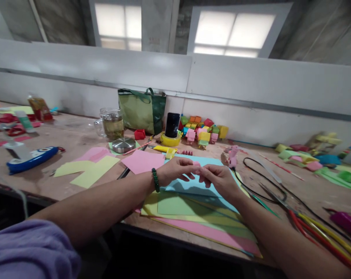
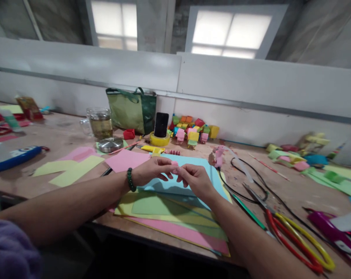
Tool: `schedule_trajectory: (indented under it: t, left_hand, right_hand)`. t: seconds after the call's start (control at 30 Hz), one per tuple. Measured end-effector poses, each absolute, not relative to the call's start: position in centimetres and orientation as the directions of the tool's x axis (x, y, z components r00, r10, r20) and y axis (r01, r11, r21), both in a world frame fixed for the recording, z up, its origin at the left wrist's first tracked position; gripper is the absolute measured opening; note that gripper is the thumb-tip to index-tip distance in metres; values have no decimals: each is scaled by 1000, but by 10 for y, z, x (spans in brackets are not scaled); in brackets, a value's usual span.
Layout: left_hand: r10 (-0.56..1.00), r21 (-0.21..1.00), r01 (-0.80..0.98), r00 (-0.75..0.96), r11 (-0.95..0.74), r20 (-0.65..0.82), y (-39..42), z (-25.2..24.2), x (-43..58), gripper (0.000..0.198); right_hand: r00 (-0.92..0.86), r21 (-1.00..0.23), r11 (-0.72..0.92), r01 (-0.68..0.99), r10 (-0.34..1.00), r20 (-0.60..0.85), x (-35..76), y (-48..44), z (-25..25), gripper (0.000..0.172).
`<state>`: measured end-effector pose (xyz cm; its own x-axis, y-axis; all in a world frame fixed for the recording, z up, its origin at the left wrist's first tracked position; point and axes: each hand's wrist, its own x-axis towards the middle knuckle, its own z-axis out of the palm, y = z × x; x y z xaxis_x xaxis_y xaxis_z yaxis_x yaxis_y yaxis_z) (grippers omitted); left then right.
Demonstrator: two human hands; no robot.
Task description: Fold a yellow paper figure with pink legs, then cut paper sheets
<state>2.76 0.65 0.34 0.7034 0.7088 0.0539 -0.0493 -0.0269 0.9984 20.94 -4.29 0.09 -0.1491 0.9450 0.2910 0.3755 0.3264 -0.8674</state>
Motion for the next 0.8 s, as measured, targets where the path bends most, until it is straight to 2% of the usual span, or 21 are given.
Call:
schedule_trajectory:
  t: [0.13,0.3,0.33,0.4,0.47,0.53,0.63,0.8]
  left_hand:
    - [731,993,-95,683,76,9,7,2,28,40]
    - [717,984,-52,692,168,-86,8,2,29,37]
    - [708,982,-38,699,183,-105,8,2,29,36]
    - [697,978,-25,706,205,-128,8,2,29,37]
    - [692,976,-27,709,218,-135,9,1,29,43]
    - [683,974,-34,719,222,-130,9,1,28,47]
    - [661,977,-52,743,209,-102,10,1,27,42]
    - [683,980,-71,726,185,-76,8,1,28,48]
  right_hand:
    - [-214,-816,358,453,933,290,205,-48,-1,38]
    - [-165,-669,526,525,834,526,206,-47,-7,23]
    - [-164,-639,559,528,806,569,207,-47,-9,24]
    - [-193,-571,614,545,755,627,208,-46,-9,25]
    - [-234,-516,645,563,724,649,209,-46,-8,13]
    - [-266,-512,655,556,724,636,210,-46,-5,9]
    - [-278,-522,643,560,740,613,211,-45,-2,11]
    - [-197,-555,574,603,781,593,215,-39,-11,24]
